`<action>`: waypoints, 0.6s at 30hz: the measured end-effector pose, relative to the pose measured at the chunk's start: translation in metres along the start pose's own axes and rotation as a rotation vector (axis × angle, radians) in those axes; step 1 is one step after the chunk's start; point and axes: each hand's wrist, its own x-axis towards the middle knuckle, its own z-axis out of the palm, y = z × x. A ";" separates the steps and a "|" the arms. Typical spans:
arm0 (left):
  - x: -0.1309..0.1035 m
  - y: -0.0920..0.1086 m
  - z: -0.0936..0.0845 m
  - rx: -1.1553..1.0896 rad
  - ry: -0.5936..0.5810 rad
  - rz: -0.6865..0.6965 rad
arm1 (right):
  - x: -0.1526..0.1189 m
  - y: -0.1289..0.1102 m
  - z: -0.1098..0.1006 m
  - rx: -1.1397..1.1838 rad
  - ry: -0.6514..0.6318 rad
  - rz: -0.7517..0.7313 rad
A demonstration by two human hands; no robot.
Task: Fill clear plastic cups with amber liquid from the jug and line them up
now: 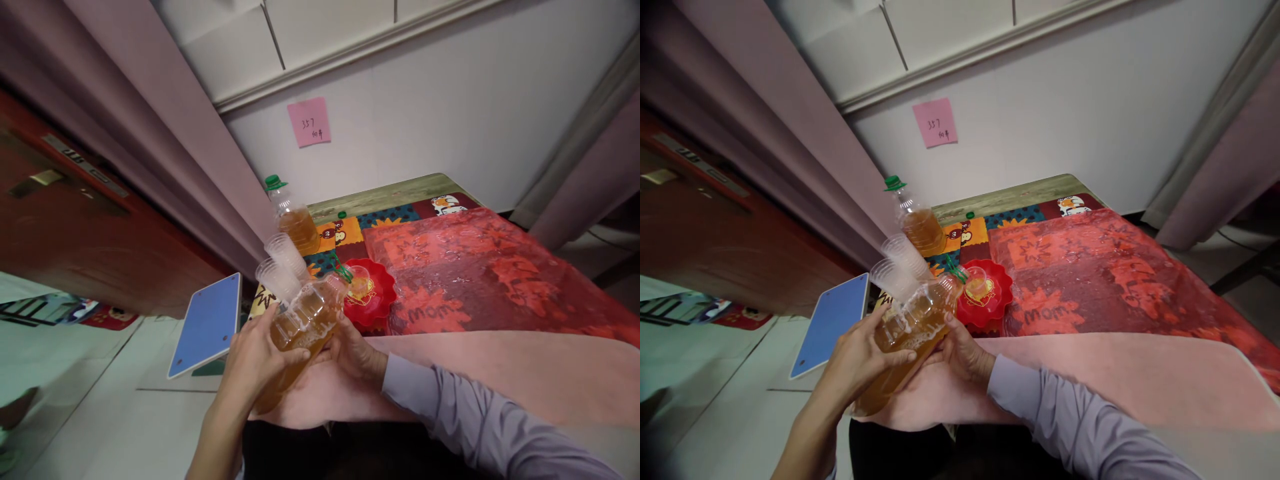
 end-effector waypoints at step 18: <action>-0.001 0.004 -0.002 0.025 -0.022 -0.031 | 0.001 0.001 -0.001 0.001 0.010 -0.006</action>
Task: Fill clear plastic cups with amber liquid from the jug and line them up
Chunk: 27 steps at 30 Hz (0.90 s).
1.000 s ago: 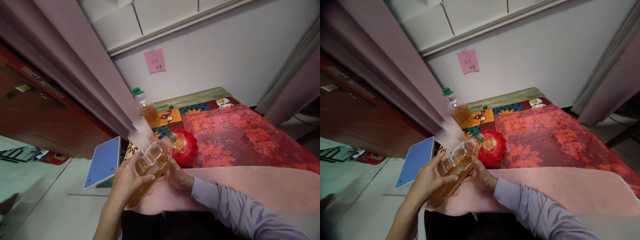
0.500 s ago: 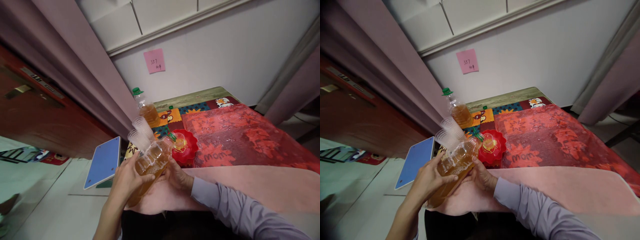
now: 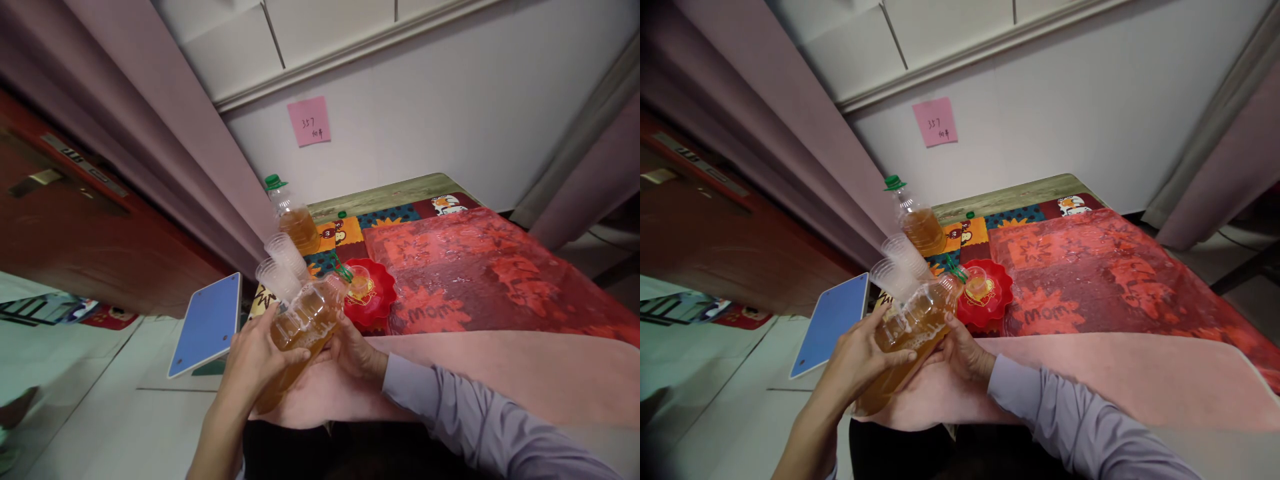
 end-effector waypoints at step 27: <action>-0.003 -0.017 0.012 -0.150 0.079 0.068 | -0.005 -0.006 0.005 -0.036 0.013 -0.046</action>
